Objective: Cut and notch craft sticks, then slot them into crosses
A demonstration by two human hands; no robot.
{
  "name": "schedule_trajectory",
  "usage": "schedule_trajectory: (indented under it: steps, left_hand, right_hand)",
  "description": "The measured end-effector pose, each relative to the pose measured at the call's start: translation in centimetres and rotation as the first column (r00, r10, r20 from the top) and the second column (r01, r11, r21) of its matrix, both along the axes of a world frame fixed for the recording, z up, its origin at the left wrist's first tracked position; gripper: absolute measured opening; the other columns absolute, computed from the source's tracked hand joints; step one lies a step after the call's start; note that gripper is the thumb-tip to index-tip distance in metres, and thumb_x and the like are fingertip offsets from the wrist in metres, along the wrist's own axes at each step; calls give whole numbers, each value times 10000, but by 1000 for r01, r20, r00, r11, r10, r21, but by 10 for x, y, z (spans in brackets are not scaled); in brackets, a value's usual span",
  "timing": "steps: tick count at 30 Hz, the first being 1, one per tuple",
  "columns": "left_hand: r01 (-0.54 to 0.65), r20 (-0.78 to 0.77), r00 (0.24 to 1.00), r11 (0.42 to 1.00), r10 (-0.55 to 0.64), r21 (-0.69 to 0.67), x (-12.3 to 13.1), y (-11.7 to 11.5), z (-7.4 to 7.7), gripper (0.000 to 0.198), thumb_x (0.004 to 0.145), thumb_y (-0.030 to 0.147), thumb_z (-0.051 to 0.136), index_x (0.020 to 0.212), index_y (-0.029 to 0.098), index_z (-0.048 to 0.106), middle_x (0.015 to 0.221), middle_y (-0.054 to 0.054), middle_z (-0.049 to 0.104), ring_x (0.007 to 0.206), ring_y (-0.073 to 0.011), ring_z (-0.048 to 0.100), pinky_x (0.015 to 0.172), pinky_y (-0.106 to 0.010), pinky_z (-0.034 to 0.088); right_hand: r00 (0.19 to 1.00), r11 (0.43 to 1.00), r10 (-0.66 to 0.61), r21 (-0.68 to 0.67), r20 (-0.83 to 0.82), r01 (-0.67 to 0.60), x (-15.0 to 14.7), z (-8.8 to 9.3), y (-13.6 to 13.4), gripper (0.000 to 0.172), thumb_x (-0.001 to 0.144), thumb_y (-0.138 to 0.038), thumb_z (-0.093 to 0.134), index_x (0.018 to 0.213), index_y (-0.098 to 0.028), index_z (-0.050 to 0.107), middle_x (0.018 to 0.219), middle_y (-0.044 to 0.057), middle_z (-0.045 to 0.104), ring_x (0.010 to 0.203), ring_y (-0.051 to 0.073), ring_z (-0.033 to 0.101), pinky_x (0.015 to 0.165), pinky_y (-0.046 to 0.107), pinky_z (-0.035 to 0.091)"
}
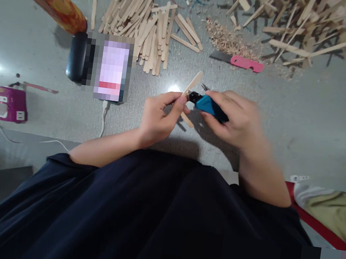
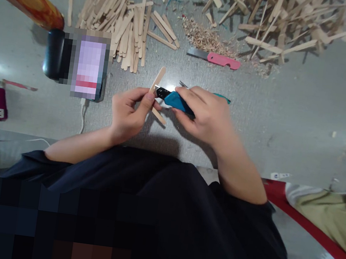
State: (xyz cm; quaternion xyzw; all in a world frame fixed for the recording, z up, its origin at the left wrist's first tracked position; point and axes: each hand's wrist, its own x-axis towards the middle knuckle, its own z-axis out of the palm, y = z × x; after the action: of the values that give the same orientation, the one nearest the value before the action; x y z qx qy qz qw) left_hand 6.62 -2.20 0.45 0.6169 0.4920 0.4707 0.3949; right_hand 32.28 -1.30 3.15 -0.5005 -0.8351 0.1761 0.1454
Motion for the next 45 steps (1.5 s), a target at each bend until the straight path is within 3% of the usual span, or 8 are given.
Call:
schedule_trajectory:
  steps: [8, 18, 31, 39, 45]
  left_hand:
    - [-7, 30, 1000, 999, 9, -51, 0, 0, -2, 522, 1203, 708, 680, 1058, 264, 914, 854, -40, 885, 814, -210, 866, 846, -377, 727]
    - [-11, 60, 998, 992, 19, -124, -1, 3, -5, 600, 1166, 800, 681, 1057, 257, 913, 822, -43, 886, 806, -212, 868, 882, -390, 745]
    - [-26, 45, 999, 999, 28, -36, -1, 1, -2, 504, 1190, 700, 715, 1051, 260, 917, 824, -35, 887, 806, -199, 867, 844, -358, 720]
    - [-18, 20, 1000, 998, 19, -54, -1, 2, -1, 579, 1170, 783, 685, 1032, 265, 902, 819, -40, 877, 790, -206, 854, 817, -363, 709]
    - [-17, -9, 1000, 999, 17, -42, -2, 1, -4, 544, 1192, 739, 673, 1063, 266, 909, 838, -40, 886, 793, -203, 852, 808, -358, 706]
  right_hand:
    - [1000, 999, -23, -23, -2, 23, 1, -1, 1, 559, 1198, -545, 611, 1643, -251, 780, 1377, 176, 885, 1239, 426, 846, 1039, 568, 679]
    - [999, 999, -39, -2, -4, 39, 1, 1, 1, 583, 1207, -569, 587, 1657, -250, 776, 1404, 185, 890, 1234, 436, 857, 1041, 598, 676]
    - [998, 1000, 4, -1, -66, -4, -1, -2, 2, 584, 1190, -580, 606, 1581, -200, 818, 1347, 188, 907, 1206, 421, 884, 1014, 553, 697]
    - [997, 999, -3, -46, -77, -1, 1, -2, 0, 543, 1169, -553, 620, 1567, -244, 824, 1447, 167, 899, 1275, 411, 878, 1069, 558, 697]
    - [996, 1000, 12, -14, -83, -13, 2, -3, 1, 559, 1193, -570, 610, 1576, -220, 821, 1440, 171, 901, 1253, 404, 887, 1059, 547, 703]
